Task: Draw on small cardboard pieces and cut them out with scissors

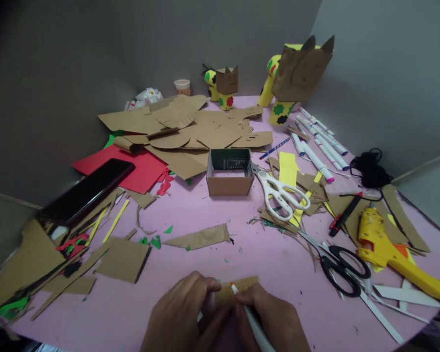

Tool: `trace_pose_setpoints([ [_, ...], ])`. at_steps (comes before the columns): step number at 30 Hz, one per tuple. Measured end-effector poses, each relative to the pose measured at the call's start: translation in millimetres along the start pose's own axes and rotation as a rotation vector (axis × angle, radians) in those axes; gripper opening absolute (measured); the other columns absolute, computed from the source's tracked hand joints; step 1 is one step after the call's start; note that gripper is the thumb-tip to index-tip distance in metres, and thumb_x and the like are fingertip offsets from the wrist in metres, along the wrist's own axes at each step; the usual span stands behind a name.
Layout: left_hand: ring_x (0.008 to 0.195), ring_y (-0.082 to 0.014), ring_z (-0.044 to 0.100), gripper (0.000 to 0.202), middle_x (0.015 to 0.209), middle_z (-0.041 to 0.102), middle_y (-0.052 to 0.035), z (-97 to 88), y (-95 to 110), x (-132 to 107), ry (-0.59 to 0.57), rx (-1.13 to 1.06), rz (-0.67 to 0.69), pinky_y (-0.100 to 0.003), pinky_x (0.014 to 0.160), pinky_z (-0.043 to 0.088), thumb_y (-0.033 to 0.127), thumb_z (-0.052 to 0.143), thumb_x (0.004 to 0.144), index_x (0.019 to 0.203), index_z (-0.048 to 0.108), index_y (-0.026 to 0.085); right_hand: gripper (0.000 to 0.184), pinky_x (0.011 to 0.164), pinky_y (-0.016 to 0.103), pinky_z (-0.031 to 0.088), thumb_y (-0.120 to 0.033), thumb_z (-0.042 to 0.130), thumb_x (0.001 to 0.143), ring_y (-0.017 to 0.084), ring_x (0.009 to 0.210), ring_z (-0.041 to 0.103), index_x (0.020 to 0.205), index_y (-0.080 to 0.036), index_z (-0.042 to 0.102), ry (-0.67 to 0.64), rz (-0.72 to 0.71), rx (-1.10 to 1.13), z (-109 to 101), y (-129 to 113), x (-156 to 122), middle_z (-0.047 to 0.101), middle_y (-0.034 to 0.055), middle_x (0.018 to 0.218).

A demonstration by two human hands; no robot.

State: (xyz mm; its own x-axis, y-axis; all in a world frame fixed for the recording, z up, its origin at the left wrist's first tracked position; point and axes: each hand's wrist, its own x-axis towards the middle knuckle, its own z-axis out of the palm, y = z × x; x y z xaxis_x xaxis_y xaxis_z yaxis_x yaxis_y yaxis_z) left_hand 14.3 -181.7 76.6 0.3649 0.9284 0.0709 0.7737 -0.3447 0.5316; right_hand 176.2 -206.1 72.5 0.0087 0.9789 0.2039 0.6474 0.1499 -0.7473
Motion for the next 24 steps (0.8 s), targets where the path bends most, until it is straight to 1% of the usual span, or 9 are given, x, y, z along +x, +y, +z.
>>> trace_pose_setpoints([
  [5, 0.074, -0.0195, 0.061, 0.008, 0.078, 0.063, -0.0015, -1.8, 0.4, 0.8, -0.021, 0.003, 0.000, -0.029, 0.061, 0.046, 0.029, 0.053, 0.082, 0.085, 0.056, 0.023, 0.040, 0.043, 0.015, 0.050, -0.050, 0.035, 0.093, 0.010, 0.039, 0.063, 0.070, -0.026, 0.057, 0.000, -0.019, -0.017, 2.6, -4.6, 3.3, 0.067, -0.0049, 0.050],
  [8, 0.075, -0.0205, 0.062, 0.009, 0.079, 0.063, -0.0017, -2.7, 1.1, 1.3, -0.054, -0.011, -0.029, -0.031, 0.062, 0.046, 0.028, 0.054, 0.081, 0.087, 0.057, 0.023, 0.043, 0.042, 0.013, 0.051, -0.052, 0.033, 0.093, 0.010, 0.037, 0.063, 0.070, -0.026, 0.058, -0.013, -0.068, -0.026, 2.8, -5.2, 6.8, 0.068, -0.0054, 0.049],
  [11, 0.074, -0.0205, 0.061, 0.011, 0.080, 0.063, -0.0015, -3.6, 1.9, 1.7, -0.070, -0.028, -0.047, -0.031, 0.063, 0.045, 0.025, 0.056, 0.079, 0.089, 0.057, 0.022, 0.041, 0.042, 0.012, 0.051, -0.047, 0.034, 0.093, 0.010, 0.039, 0.066, 0.068, -0.026, 0.059, -0.067, -0.122, -0.024, 2.6, -4.3, 7.9, 0.070, -0.0049, 0.051],
  [15, 0.072, -0.0198, 0.061, 0.010, 0.078, 0.063, -0.0014, -4.6, 2.1, 2.0, -0.062, -0.032, -0.045, -0.030, 0.061, 0.044, 0.022, 0.054, 0.079, 0.088, 0.057, 0.023, 0.026, 0.045, 0.012, 0.052, -0.034, 0.043, 0.088, 0.010, 0.043, 0.066, 0.070, -0.026, 0.060, -0.105, -0.068, -0.010, 4.2, -3.8, 5.5, 0.071, -0.0053, 0.055],
  [18, 0.072, -0.0199, 0.061, 0.012, 0.079, 0.064, -0.0013, -4.3, 1.3, 2.0, -0.063, -0.048, -0.043, -0.030, 0.062, 0.044, 0.023, 0.059, 0.076, 0.088, 0.057, 0.023, 0.018, 0.047, 0.013, 0.052, -0.024, 0.046, 0.081, 0.010, 0.046, 0.068, 0.073, -0.026, 0.062, -0.144, -0.075, 0.008, 3.4, -2.2, 5.8, 0.073, -0.0057, 0.058],
  [22, 0.073, -0.0200, 0.061, 0.012, 0.079, 0.063, -0.0011, -2.4, 0.7, 1.3, -0.055, -0.032, -0.040, -0.031, 0.062, 0.045, 0.022, 0.059, 0.077, 0.088, 0.056, 0.022, 0.014, 0.046, 0.009, 0.052, -0.017, 0.051, 0.078, 0.009, 0.045, 0.069, 0.076, -0.025, 0.062, -0.190, -0.194, 0.054, -4.5, 2.3, 9.5, 0.074, -0.0071, 0.059],
  [24, 0.074, -0.0207, 0.062, 0.012, 0.079, 0.063, -0.0015, -1.6, 0.9, 0.7, -0.040, -0.014, -0.034, -0.031, 0.063, 0.046, 0.026, 0.060, 0.078, 0.089, 0.056, 0.022, 0.014, 0.045, 0.006, 0.051, -0.014, 0.053, 0.079, 0.007, 0.042, 0.067, 0.077, -0.025, 0.062, -0.174, -0.200, 0.055, -9.3, 3.8, 10.4, 0.072, -0.0080, 0.057],
])
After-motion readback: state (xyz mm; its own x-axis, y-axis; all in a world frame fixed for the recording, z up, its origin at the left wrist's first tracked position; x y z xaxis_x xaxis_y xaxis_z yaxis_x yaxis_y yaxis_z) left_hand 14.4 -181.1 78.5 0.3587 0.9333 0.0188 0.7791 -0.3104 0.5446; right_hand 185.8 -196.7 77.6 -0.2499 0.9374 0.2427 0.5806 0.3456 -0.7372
